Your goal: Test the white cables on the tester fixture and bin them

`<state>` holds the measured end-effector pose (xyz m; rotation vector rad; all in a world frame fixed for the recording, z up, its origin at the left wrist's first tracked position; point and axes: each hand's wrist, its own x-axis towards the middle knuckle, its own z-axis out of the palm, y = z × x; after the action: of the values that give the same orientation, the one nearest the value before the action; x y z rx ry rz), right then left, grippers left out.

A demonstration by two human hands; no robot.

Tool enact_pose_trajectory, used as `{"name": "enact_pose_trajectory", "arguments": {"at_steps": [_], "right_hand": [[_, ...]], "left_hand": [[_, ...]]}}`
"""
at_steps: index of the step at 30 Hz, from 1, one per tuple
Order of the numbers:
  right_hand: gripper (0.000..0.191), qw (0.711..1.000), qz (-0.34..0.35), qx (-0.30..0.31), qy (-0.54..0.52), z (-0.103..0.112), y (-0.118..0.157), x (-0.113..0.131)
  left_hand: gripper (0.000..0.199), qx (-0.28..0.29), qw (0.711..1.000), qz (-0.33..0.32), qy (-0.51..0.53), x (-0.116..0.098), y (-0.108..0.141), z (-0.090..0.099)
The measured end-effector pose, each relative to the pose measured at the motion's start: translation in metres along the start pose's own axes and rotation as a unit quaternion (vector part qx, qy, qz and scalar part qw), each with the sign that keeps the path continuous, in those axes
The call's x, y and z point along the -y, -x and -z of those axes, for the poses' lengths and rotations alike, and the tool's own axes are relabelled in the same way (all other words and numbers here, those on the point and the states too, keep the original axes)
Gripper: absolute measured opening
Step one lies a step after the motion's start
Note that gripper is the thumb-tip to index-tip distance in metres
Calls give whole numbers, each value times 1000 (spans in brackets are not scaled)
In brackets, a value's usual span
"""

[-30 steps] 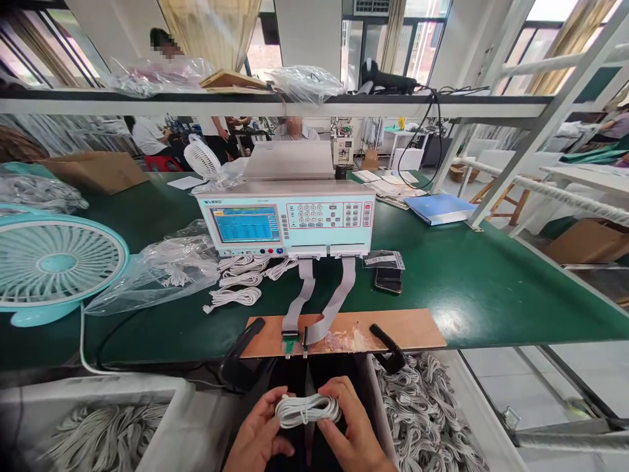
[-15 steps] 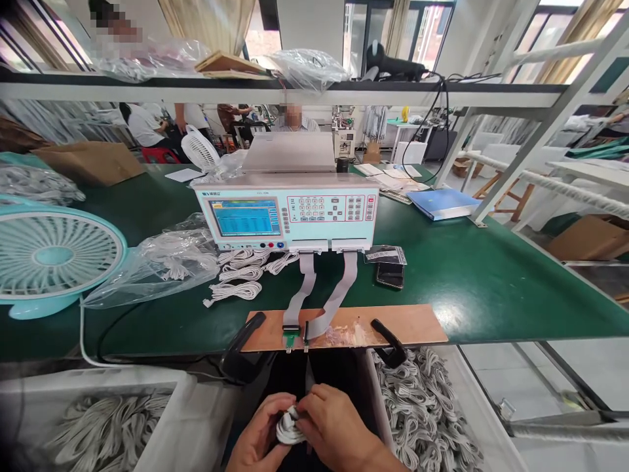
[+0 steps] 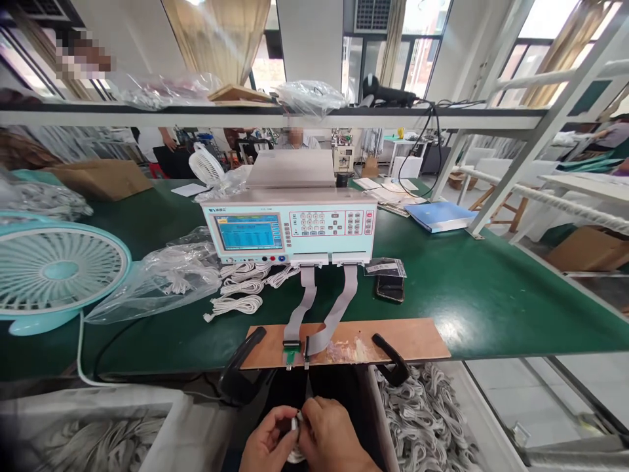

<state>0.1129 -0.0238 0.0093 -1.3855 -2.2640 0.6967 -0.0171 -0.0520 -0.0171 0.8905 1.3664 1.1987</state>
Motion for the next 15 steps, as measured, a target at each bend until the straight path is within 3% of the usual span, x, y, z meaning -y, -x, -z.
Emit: {"name": "enact_pose_trajectory", "arguments": {"at_steps": [5, 9, 12, 15], "right_hand": [[10, 977, -44, -104, -178, 2, -13, -1], [15, 905, -93, -141, -390, 0, -21, -2], [20, 872, -105, -141, -457, -3, -26, -4], [23, 859, -123, -141, -477, -4, -28, -5]], "left_hand": [[20, -34, 997, -64, -6, -20, -16, -10], [27, -74, 994, -74, 36, -32, -21, -14], [23, -6, 996, -9, 90, -35, -24, -11], [15, 102, 968, 103, 203, -35, -27, -4]]}}
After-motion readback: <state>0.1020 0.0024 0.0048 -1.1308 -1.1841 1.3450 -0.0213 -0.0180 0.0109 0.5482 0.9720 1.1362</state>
